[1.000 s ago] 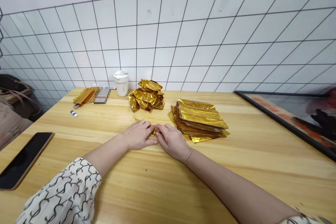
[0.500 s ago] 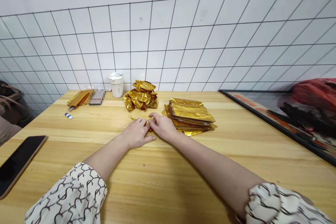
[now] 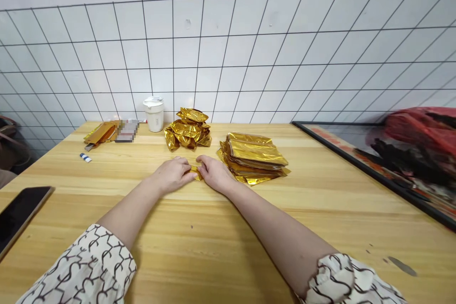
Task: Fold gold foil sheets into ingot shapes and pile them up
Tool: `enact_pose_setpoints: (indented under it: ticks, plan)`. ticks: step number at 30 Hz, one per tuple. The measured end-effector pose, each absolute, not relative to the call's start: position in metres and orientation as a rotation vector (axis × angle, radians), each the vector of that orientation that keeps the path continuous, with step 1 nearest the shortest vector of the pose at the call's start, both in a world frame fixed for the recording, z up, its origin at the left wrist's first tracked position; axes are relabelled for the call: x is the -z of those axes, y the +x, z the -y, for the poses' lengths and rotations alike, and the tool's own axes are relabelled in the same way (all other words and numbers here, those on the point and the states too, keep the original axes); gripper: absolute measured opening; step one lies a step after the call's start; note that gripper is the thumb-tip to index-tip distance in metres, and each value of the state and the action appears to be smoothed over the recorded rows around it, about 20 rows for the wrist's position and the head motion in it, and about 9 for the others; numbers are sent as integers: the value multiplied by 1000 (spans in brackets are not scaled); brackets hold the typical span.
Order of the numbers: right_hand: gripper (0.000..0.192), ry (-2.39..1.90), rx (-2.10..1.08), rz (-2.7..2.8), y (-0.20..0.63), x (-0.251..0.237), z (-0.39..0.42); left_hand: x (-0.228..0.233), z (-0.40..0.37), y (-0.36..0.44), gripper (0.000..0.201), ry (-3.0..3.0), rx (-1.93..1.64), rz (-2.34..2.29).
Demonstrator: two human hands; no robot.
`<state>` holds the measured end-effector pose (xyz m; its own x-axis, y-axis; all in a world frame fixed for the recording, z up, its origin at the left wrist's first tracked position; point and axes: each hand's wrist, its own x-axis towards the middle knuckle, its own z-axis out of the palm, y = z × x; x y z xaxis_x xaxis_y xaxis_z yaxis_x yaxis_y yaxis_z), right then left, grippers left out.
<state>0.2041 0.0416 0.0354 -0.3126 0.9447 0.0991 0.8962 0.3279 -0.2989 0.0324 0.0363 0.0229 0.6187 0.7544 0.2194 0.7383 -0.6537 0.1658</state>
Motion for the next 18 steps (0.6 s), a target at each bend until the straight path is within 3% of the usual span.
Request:
enact_pose_setpoints:
  ticks: [18]
  plan:
    - [25, -1587, -237, 2414, 207, -32, -46, -8, -43, 14, 21, 2717, -622, -1311]
